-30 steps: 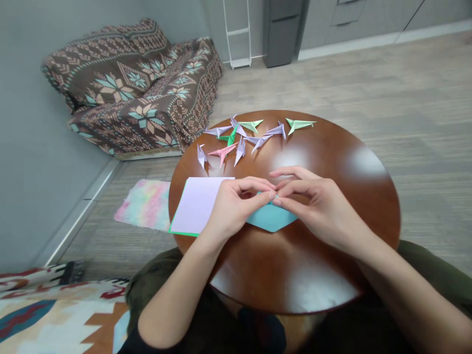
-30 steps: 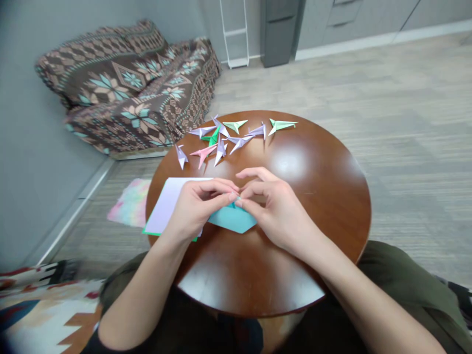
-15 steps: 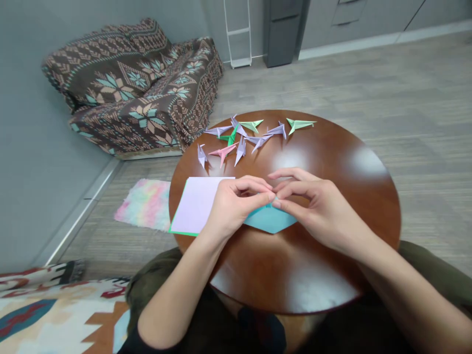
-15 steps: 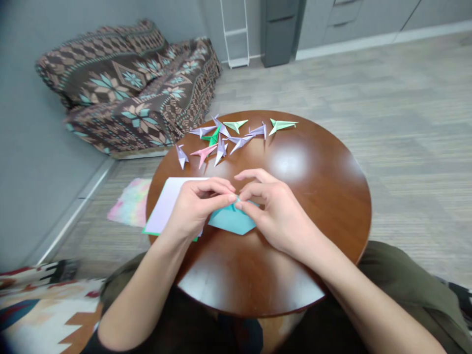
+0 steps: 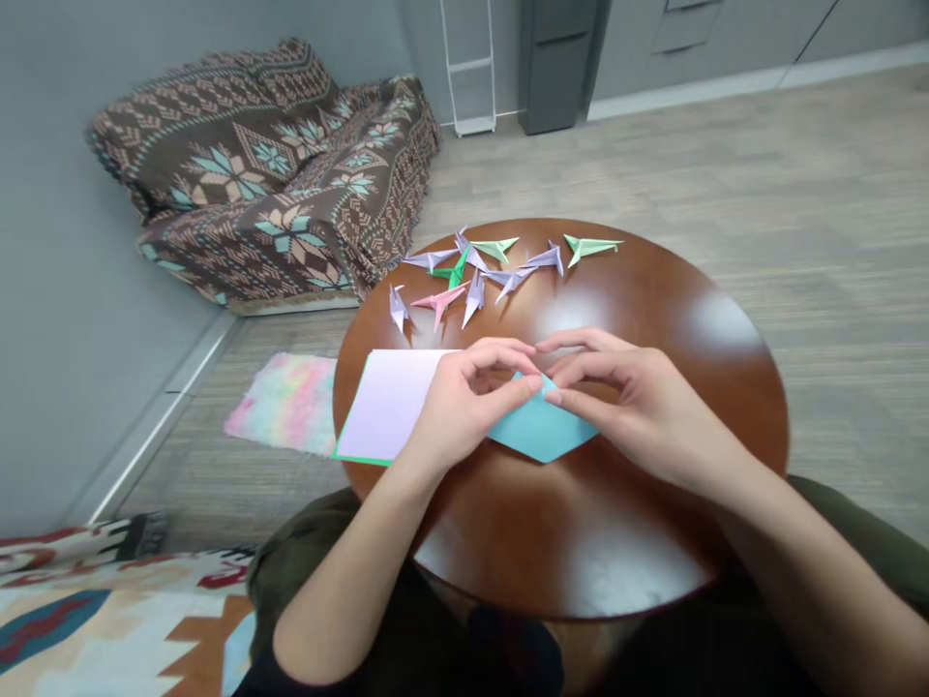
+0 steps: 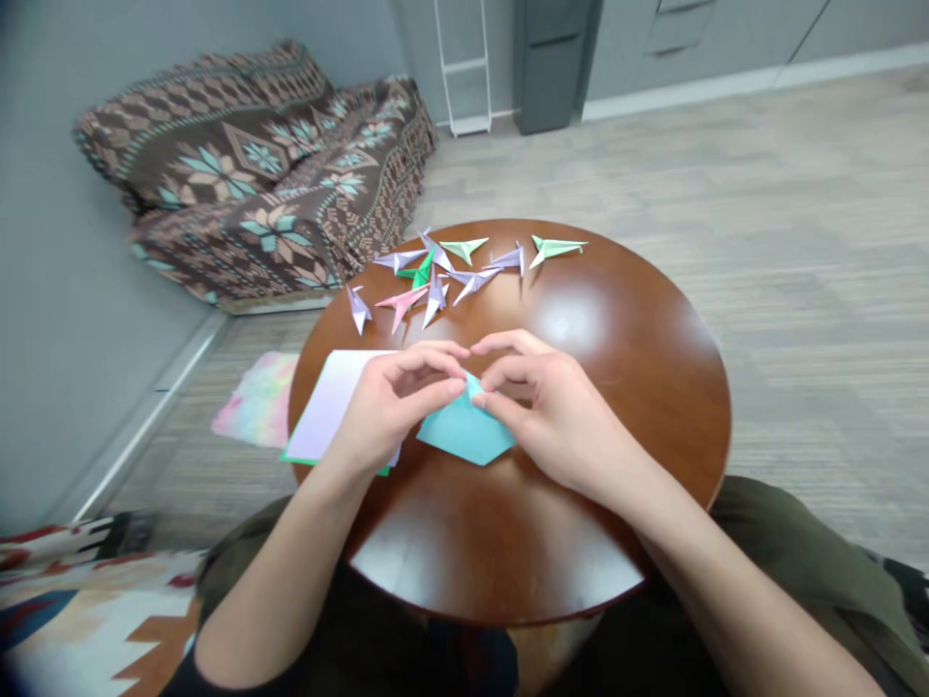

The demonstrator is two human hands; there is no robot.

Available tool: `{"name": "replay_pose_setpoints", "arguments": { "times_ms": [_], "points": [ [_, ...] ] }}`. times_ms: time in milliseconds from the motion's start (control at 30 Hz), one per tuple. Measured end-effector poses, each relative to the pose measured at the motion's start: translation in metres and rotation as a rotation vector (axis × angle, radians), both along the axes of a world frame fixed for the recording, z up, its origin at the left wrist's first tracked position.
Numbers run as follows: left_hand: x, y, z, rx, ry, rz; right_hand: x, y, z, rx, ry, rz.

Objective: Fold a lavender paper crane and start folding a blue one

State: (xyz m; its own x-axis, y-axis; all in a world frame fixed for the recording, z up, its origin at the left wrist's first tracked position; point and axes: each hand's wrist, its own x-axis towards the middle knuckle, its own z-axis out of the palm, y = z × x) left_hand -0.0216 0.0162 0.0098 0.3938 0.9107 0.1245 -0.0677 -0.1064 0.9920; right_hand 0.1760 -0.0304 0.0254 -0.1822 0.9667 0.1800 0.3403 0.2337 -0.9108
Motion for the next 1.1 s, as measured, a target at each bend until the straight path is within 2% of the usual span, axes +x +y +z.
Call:
{"name": "replay_pose_setpoints", "arguments": {
  "times_ms": [133,500,833,1100],
  "points": [
    [0.0001,0.0002,-0.0029,-0.006,-0.003,-0.045,0.0019,0.0002,0.0014,0.007,0.007,0.016],
    [0.0006,-0.0004,-0.0015,0.015,0.005,-0.052,0.0011,-0.0006,0.0014,0.017,-0.028,0.004],
    [0.001,-0.0005,-0.0018,0.079,-0.015,0.087,0.0009,0.0013,-0.0016,0.091,-0.072,-0.022],
    [0.0,-0.0005,-0.0006,0.023,0.067,-0.025,0.0036,0.0026,-0.003,0.104,-0.088,-0.019]
  ]
}}
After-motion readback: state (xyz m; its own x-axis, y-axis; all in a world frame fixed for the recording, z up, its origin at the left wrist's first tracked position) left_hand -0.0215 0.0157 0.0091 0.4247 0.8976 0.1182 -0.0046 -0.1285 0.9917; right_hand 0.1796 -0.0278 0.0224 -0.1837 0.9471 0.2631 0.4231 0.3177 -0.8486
